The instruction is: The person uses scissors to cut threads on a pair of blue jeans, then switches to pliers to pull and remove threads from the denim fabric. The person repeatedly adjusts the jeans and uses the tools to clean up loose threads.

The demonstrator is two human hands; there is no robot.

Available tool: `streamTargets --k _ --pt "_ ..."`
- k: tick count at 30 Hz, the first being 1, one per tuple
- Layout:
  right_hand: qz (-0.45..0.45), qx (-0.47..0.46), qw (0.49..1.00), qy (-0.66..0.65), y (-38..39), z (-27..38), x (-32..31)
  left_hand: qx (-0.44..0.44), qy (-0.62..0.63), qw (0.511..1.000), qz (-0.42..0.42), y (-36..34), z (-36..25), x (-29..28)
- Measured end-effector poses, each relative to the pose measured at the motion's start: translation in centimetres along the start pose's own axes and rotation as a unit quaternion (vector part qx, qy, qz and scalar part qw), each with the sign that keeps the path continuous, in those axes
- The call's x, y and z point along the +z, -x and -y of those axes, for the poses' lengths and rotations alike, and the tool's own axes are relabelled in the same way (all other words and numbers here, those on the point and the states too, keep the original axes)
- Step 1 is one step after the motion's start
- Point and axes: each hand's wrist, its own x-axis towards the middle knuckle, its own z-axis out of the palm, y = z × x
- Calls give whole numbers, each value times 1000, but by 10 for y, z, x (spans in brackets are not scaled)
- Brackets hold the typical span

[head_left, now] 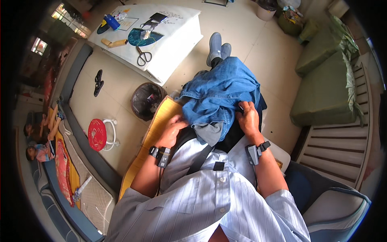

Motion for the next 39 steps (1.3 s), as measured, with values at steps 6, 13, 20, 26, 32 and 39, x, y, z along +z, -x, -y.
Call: streamTargets --k 6,13,20,26,32,39 --pt "8 0 992 -123 -21 -23 3 102 -103 987 -68 -19 -7 26" --pt "128 244 806 -524 -1 -3 -105 124 220 968 11 6 -110 47" --pt "145 111 708 -683 18 26 -179 163 289 942 41 -22 -94 51" --pt "100 88 708 -693 3 32 -204 -4 122 958 258 -1 -34 71" --pt "35 27 730 -682 -10 22 -244 159 -175 913 334 10 -56 109" --pt "-80 -23 782 -618 -23 8 -309 96 78 942 313 33 -135 146"
